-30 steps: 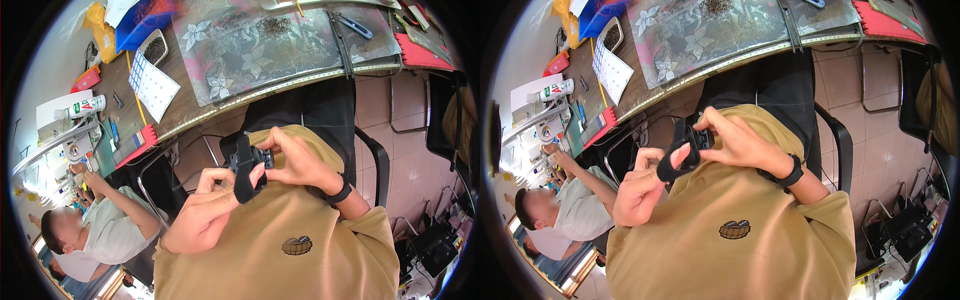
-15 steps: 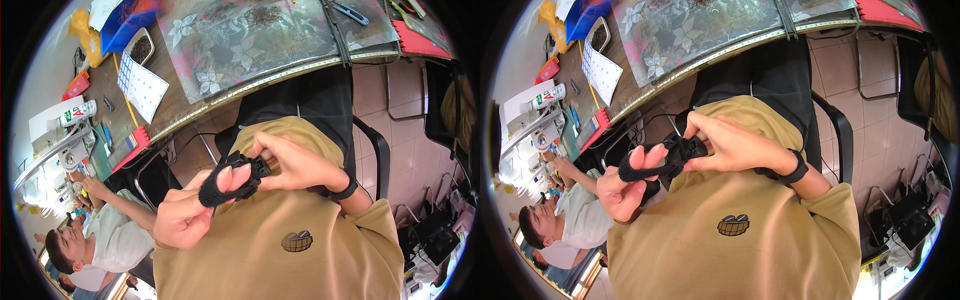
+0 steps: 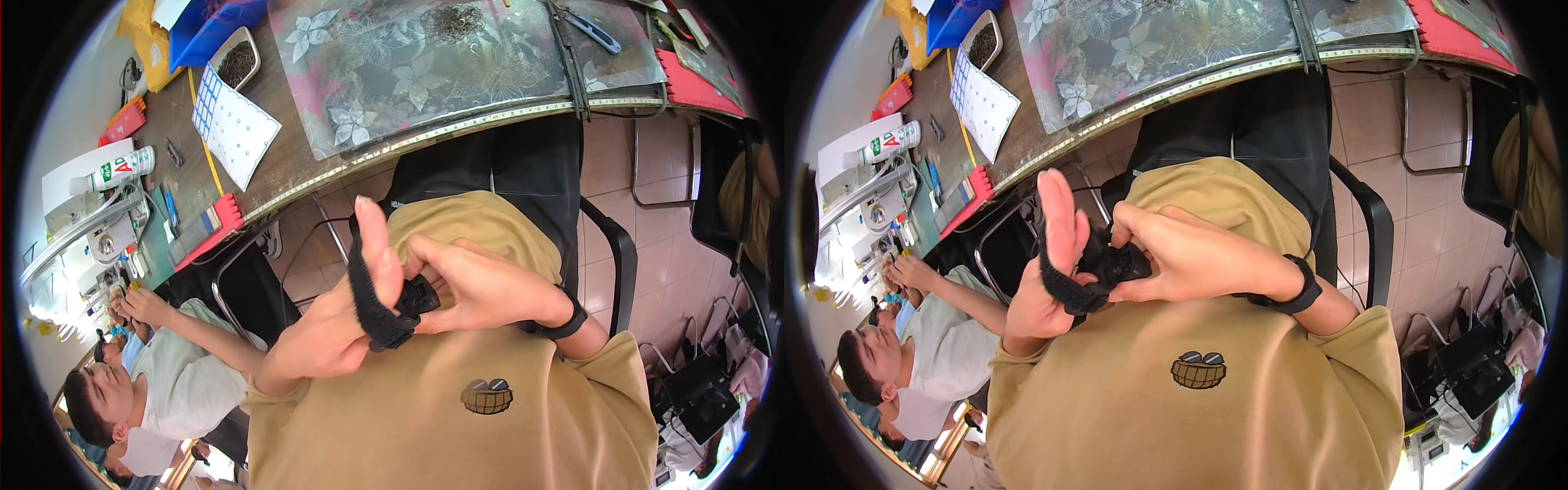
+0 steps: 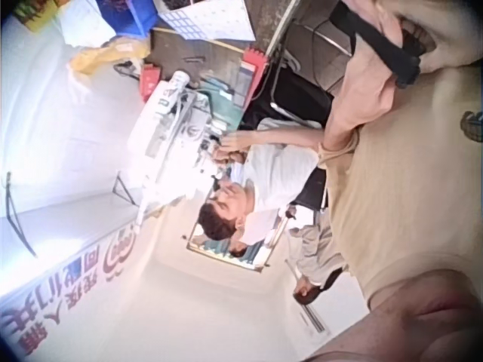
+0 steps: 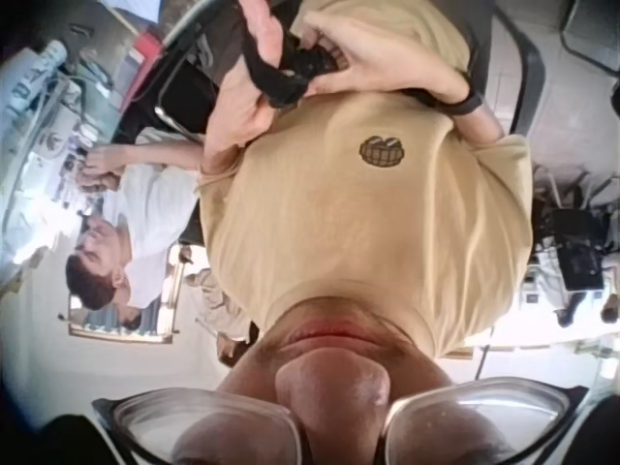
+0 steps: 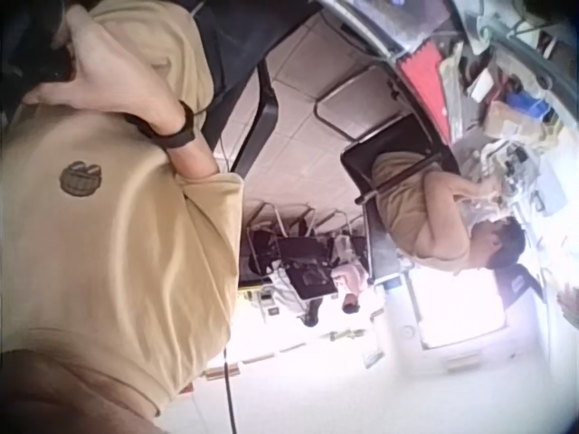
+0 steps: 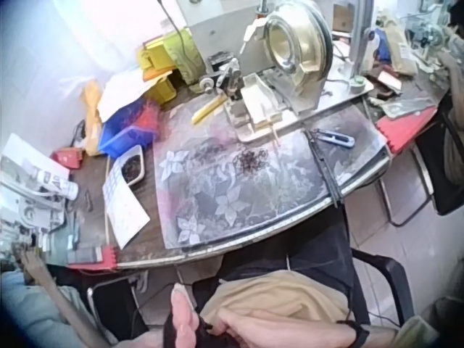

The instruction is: Assembling a small metal component by threading wire, applying adhesive, and using a hand tool.

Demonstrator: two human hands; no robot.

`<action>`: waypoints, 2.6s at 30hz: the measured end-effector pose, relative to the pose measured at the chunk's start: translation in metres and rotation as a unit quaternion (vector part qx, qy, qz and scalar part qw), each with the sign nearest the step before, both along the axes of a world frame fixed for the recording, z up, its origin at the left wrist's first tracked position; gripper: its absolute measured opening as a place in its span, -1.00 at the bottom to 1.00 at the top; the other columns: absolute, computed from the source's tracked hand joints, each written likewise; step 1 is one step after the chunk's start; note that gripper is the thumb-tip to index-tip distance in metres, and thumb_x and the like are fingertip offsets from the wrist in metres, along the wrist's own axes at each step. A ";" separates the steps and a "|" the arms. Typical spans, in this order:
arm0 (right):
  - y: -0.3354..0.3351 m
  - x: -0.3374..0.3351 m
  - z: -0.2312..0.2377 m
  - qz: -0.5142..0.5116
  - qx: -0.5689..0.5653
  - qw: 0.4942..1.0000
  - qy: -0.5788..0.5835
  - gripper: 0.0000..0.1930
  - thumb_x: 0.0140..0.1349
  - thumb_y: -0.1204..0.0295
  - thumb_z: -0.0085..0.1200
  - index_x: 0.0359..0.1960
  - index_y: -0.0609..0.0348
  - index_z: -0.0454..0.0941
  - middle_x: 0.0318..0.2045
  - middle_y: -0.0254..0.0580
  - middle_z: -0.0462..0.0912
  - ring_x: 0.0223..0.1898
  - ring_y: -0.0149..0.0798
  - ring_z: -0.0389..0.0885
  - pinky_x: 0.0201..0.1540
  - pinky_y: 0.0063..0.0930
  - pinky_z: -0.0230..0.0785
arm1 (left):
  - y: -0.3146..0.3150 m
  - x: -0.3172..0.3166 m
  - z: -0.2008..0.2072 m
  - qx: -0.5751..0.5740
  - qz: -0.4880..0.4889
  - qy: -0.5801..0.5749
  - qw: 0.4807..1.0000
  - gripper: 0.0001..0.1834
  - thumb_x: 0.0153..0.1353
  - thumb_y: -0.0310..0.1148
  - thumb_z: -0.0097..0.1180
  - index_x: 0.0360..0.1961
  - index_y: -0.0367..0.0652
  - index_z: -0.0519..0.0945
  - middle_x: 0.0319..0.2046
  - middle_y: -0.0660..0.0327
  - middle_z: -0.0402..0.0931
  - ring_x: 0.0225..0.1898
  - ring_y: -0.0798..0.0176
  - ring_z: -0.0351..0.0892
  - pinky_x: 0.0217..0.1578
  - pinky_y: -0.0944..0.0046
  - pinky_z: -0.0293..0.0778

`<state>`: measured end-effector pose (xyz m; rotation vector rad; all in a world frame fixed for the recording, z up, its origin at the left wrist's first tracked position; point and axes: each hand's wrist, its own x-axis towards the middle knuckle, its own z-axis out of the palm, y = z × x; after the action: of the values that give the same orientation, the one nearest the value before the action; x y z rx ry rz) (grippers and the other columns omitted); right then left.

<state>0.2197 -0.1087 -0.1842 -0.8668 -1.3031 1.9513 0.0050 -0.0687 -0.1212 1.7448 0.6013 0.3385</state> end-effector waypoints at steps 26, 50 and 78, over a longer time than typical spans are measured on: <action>-0.019 -0.002 -0.005 0.055 0.098 0.991 -0.076 -0.49 0.10 0.40 0.34 0.09 0.27 0.47 -0.29 0.01 0.69 -0.20 -0.02 0.68 -0.12 -0.22 0.49 | 0.016 0.061 -0.048 0.322 0.034 -0.059 0.944 0.07 0.15 -0.34 0.36 0.55 -0.05 -0.09 0.46 -0.44 -0.20 0.47 -0.48 -0.15 0.32 -0.02 0.18; 0.050 -0.038 -0.036 -0.086 0.184 0.973 -0.113 -0.27 0.05 0.24 0.47 0.25 0.18 0.43 0.35 -0.24 0.31 0.28 -0.37 0.37 0.16 -0.36 0.39 | 0.016 0.156 -0.040 0.152 -0.101 -0.222 0.958 -0.60 -0.01 -0.40 0.27 -0.07 0.00 0.55 -0.43 0.40 0.46 -0.34 0.31 0.52 -0.21 0.22 0.34; -0.010 0.025 -0.028 -0.156 -0.240 0.953 0.103 -0.17 0.19 0.17 0.33 0.41 0.24 0.20 -0.01 -0.12 0.61 0.17 -0.18 0.49 0.28 -0.21 0.27 | 0.017 0.211 -0.030 0.413 -0.044 -0.214 0.884 -0.87 -0.02 -0.23 0.20 -0.57 0.06 0.52 -0.68 0.47 0.52 -0.49 0.34 0.57 -0.31 0.22 0.26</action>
<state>0.2449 -0.1191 -0.2124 -0.9913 -0.5339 2.0582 0.2156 -0.0516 -0.1515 2.3853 0.0232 0.9939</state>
